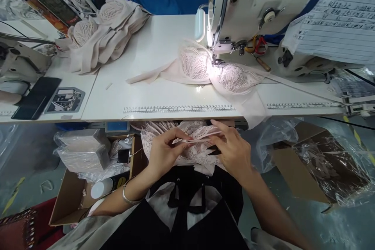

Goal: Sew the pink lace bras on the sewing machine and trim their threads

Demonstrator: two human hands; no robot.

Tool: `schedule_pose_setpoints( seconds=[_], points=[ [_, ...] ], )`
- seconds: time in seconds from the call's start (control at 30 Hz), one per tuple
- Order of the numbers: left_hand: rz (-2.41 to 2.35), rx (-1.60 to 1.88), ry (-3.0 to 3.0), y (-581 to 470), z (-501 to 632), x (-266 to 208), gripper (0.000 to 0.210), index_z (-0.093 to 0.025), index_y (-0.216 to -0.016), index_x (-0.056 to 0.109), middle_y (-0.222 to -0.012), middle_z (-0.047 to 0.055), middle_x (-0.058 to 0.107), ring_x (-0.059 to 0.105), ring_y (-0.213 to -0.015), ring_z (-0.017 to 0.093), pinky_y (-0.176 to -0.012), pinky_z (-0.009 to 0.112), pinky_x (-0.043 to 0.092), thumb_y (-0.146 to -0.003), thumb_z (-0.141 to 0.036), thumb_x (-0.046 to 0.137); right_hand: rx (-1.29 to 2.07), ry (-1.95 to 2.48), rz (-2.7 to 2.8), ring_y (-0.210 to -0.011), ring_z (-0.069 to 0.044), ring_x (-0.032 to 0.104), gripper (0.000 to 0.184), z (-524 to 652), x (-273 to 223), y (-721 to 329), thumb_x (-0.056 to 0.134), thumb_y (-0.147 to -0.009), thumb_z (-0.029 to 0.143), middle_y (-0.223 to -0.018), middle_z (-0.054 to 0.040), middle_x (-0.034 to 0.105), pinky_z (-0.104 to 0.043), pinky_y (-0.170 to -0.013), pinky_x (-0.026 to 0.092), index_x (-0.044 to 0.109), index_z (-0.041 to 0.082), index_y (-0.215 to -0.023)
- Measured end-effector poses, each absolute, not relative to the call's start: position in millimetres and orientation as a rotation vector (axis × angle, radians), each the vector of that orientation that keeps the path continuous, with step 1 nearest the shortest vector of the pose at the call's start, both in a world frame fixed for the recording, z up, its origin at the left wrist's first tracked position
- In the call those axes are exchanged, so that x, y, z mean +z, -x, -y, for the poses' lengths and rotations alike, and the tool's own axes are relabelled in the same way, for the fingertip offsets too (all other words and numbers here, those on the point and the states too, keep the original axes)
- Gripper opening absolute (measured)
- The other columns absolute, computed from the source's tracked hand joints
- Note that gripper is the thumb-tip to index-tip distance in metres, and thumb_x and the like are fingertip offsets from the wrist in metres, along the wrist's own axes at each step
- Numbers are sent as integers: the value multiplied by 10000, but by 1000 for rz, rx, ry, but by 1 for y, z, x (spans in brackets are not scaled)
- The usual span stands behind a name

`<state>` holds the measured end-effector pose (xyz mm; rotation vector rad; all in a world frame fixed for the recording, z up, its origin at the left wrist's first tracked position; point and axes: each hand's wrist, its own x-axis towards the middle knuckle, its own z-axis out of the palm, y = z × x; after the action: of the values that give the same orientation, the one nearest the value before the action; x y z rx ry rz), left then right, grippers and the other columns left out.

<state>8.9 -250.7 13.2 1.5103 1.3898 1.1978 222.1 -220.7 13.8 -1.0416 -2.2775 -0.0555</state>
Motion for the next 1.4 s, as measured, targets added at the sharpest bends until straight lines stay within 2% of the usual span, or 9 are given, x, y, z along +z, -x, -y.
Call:
schedule_pose_setpoints(
  seconds=[0.1,0.23,0.33,0.5,0.73,0.93,1.27,1.33,1.4],
  points=[
    [-1365,1211,-1442,-6,249,14,121,-203,-840,768,-805,8,750,693,-749,159,-705,253,517,-801,-89,780,-23,994,2307,-847,-207,705,289,218,13,-224,520,-896,-3,-1125,-98,771,-306,-671,525,735,188,-861],
    [-1289,1214,-1332,5,239,13,104,-200,-736,754,-824,35,752,688,-823,188,-763,293,528,-750,-228,853,720,880,2233,-712,-185,652,205,212,25,-239,624,-948,190,-762,-58,705,-300,-627,521,681,208,-752],
    [-1241,1196,-1239,16,234,15,153,-193,-688,733,-781,30,728,669,-780,175,-726,284,520,-709,-256,871,1114,839,2232,-661,-177,616,285,204,35,-257,652,-963,343,-712,-50,684,-300,-576,497,694,223,-708],
    [-1322,1187,-1120,21,236,14,136,-191,-705,749,-745,19,713,637,-715,152,-645,252,474,-695,-263,863,945,953,2153,-706,-220,678,204,200,35,-270,692,-936,378,-780,-70,749,-360,-631,536,760,252,-792],
    [-1430,1271,-1143,18,239,6,101,-204,-719,769,-727,2,693,592,-694,133,-632,239,425,-721,-266,850,607,1202,1963,-635,-182,652,228,214,25,-253,716,-905,284,-772,-47,731,-300,-503,476,605,248,-709],
    [-1443,1293,-1127,17,238,2,100,-209,-721,771,-735,-3,698,595,-699,135,-634,239,422,-714,-255,860,563,1365,1936,-615,-174,639,66,214,21,-249,700,-922,314,-785,-30,741,-302,-525,481,714,255,-947],
    [-1156,1211,-1163,25,230,7,182,-204,-699,752,-803,38,731,675,-815,184,-777,312,540,-733,-323,886,1193,1146,1932,-523,-129,434,233,196,59,-270,723,-888,400,-617,0,577,-298,-486,349,700,250,-712],
    [-1002,1022,-1320,28,227,18,192,-207,-846,773,-1011,73,752,697,-978,217,-890,348,546,-756,-334,884,1304,1073,1971,-522,-123,422,236,194,69,-268,722,-884,383,-596,10,550,-288,-488,349,694,243,-696],
    [-851,864,-1529,23,225,29,391,-222,-1102,742,-1248,104,698,640,-1191,260,-1038,397,495,-759,-339,891,1319,1067,2050,-523,-116,438,207,195,77,-257,709,-884,342,-622,5,572,-274,-481,350,701,232,-708]
  ],
)
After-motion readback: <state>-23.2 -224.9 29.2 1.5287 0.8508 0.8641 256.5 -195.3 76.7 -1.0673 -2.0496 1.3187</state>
